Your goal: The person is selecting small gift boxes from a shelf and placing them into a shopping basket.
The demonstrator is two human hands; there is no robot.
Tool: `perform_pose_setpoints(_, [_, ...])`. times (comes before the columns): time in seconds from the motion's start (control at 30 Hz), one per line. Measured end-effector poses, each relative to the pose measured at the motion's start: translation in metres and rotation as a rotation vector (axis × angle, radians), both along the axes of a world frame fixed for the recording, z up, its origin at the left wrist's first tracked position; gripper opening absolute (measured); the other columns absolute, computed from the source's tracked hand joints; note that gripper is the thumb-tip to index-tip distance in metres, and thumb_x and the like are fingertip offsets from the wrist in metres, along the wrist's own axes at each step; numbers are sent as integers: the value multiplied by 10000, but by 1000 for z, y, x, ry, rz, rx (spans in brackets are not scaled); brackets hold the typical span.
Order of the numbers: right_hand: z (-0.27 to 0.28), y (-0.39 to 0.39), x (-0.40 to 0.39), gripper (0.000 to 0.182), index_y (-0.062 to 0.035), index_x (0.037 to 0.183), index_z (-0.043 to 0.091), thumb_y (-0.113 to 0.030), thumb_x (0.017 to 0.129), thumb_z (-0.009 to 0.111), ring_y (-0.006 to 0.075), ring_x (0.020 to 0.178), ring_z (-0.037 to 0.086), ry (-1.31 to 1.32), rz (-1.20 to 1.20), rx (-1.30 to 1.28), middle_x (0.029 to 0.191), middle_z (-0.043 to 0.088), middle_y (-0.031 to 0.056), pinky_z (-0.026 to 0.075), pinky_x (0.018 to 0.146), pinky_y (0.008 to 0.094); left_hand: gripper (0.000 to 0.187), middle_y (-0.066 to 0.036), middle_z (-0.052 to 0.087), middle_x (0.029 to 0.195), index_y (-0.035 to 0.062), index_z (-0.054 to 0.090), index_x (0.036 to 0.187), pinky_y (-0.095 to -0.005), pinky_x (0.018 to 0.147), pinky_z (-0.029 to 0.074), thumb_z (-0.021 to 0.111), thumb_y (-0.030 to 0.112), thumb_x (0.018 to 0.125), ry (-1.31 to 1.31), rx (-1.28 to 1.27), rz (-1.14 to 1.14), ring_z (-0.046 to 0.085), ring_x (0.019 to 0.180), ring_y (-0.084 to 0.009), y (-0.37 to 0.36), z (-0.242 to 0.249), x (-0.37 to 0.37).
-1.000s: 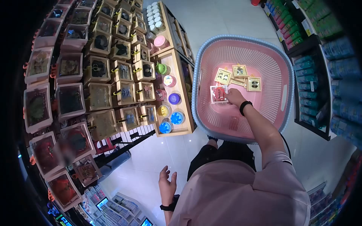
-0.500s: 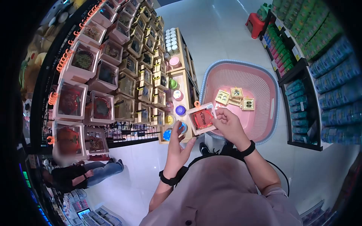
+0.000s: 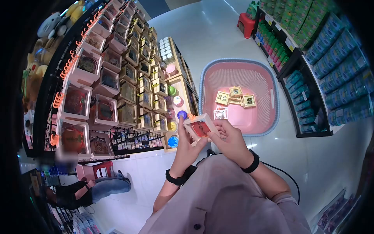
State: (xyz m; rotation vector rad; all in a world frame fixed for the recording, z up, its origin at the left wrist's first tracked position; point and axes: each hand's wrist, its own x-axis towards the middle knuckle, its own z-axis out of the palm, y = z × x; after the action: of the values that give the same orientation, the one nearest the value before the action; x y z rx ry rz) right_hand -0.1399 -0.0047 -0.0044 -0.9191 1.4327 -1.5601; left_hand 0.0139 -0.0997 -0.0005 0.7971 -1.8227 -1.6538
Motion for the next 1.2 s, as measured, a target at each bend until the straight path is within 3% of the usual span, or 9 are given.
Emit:
perform_pose_setpoints(0.07, [26,3,9,383,41,1218,584,-113,904,742,241,925,708,431,31,-60,1084,701,157,566,812,350,1008,-260,389,1510,21,-55,1587,-406,1093,427,700,275,971,143,289,-48,499,1345,-306,-5,-2,10])
perform_pose_setpoints(0.13, [45,0,21,454,43,1224,595,-162,863,779,305,951,693,617,64,-182,1099,689,171,555,828,383,937,-256,313,1565,90,-13,1611,-416,1139,386,637,384,1004,176,505,-96,427,1402,-317,-11,4,22])
perform_pose_setpoints(0.2, [51,-3,31,527,28,1224,615,-221,806,816,343,1022,663,795,74,-298,1157,671,174,555,847,401,885,-254,321,1564,89,41,1611,-443,1141,393,591,441,1013,336,644,-152,431,1402,-341,-12,7,31])
perform_pose_setpoints(0.23, [52,-4,35,529,21,1217,618,-225,793,818,338,1036,661,824,100,-338,1172,665,170,556,848,399,864,-254,325,1564,88,69,1611,-456,1142,396,568,470,1018,419,712,-181,433,1403,-352,-12,10,34])
perform_pose_setpoints(0.3, [55,-6,39,534,8,1202,626,-233,767,821,328,1064,655,885,150,-416,1202,652,162,559,850,396,808,-277,414,1501,57,216,1583,-520,1115,429,396,605,1017,529,814,-156,487,1353,-424,-10,13,37])
perform_pose_setpoints(0.4, [56,-2,49,455,-2,1159,649,-254,809,790,328,1090,660,949,274,-385,1242,645,156,557,895,405,895,-314,513,1398,-13,336,1525,-549,1062,476,226,691,983,724,960,-124,575,1240,-468,-13,10,42])
perform_pose_setpoints(0.53, [56,-2,55,371,-9,1116,667,-196,810,763,303,1106,659,1031,343,-400,1234,654,137,562,874,387,947,-327,554,1337,-87,377,1470,-536,1023,502,236,701,964,897,1028,-174,617,1161,-462,-15,4,48])
perform_pose_setpoints(0.73, [50,-1,52,298,-14,1062,677,-146,804,749,281,1109,659,1009,312,-418,1202,673,119,564,836,370,983,-332,573,1292,-57,375,1487,-549,984,520,325,748,926,876,1106,-110,633,1105,-484,-12,-6,48])
perform_pose_setpoints(1.2, [49,7,49,209,-19,1007,693,-109,824,740,251,1087,671,1062,187,-453,1101,694,83,559,834,365,959,-326,576,1293,-16,395,1487,-527,1027,491,326,760,927,817,1052,-67,620,1143,-462,-4,-3,47])
